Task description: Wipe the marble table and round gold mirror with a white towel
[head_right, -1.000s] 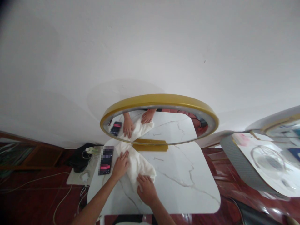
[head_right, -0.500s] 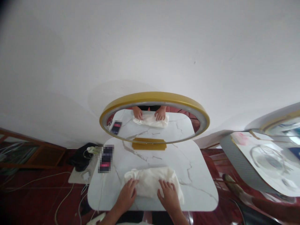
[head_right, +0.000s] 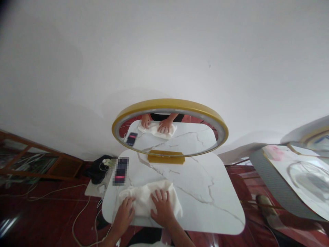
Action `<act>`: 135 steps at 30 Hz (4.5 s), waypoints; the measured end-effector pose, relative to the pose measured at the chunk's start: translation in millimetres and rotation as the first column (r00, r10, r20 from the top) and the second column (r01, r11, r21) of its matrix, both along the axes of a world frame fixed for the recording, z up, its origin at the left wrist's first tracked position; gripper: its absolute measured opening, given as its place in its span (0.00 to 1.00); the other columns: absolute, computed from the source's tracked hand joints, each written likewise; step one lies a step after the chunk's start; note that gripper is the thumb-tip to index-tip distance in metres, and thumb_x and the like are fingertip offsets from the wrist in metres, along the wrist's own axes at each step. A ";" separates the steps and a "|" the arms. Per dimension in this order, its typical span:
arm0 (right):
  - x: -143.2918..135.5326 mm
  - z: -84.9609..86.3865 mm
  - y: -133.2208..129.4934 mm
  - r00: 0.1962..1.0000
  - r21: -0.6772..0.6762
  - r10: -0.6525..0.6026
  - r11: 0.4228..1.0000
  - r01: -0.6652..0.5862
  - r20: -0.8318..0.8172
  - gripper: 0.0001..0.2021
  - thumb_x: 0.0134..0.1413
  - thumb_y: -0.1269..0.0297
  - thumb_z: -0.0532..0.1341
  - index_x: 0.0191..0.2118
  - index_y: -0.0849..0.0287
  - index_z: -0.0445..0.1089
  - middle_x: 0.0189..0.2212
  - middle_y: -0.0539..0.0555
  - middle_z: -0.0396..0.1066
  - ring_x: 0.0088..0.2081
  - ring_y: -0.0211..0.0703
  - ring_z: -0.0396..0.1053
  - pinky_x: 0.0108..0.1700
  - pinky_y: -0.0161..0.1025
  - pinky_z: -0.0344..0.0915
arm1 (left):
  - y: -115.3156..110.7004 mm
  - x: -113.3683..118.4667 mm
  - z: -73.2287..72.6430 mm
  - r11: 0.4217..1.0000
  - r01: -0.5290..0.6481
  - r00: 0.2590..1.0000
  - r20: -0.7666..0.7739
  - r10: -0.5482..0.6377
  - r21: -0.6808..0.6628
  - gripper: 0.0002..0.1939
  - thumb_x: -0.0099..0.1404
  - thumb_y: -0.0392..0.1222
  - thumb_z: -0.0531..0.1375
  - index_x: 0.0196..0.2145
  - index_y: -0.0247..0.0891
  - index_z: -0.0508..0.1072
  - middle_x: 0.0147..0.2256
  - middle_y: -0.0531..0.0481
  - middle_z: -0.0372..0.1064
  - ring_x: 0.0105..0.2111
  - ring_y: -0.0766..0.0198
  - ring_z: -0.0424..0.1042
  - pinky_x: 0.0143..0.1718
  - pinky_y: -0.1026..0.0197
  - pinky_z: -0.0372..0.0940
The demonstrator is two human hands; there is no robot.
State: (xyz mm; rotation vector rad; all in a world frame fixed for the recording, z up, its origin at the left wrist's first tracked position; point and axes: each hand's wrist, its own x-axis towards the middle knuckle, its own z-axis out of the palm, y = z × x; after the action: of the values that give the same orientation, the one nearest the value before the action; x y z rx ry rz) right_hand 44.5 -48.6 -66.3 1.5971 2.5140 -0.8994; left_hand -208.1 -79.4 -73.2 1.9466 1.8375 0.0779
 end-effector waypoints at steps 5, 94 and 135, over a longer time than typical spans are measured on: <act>25.8 -3.2 -6.5 0.996 0.041 0.059 0.998 -0.056 -0.069 0.33 0.52 0.54 0.55 0.63 0.39 0.44 0.66 0.47 0.36 0.64 0.57 0.38 0.61 0.61 0.28 | -10.5 21.5 -10.7 0.994 0.108 0.994 -0.008 -0.108 0.013 0.24 0.60 0.40 0.52 0.55 0.36 0.63 0.56 0.40 0.60 0.57 0.51 0.58 0.56 0.48 0.57; 137.1 -24.6 -65.4 1.000 0.151 0.022 0.988 -0.023 0.011 0.26 0.57 0.49 0.52 0.61 0.39 0.50 0.59 0.47 0.57 0.60 0.55 0.52 0.60 0.57 0.40 | 37.3 68.6 24.8 0.940 0.284 0.949 0.199 -0.246 -0.189 0.14 0.50 0.45 0.62 0.36 0.45 0.67 0.42 0.53 0.65 0.40 0.61 0.67 0.39 0.63 0.59; 41.4 -6.5 -19.1 1.000 -0.019 -0.008 1.000 0.007 -0.027 0.36 0.55 0.52 0.52 0.65 0.47 0.35 0.66 0.53 0.32 0.63 0.58 0.44 0.60 0.59 0.43 | 96.9 58.4 -8.9 0.941 0.186 0.982 -0.079 -0.171 0.284 0.24 0.69 0.41 0.42 0.61 0.42 0.54 0.62 0.51 0.52 0.62 0.59 0.48 0.60 0.50 0.51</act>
State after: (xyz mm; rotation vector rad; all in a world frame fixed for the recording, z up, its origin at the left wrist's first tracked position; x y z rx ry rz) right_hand 85.8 -67.7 -72.8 1.6004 2.5107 -0.9495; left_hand -149.7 17.5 -82.1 2.3297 1.7527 0.2533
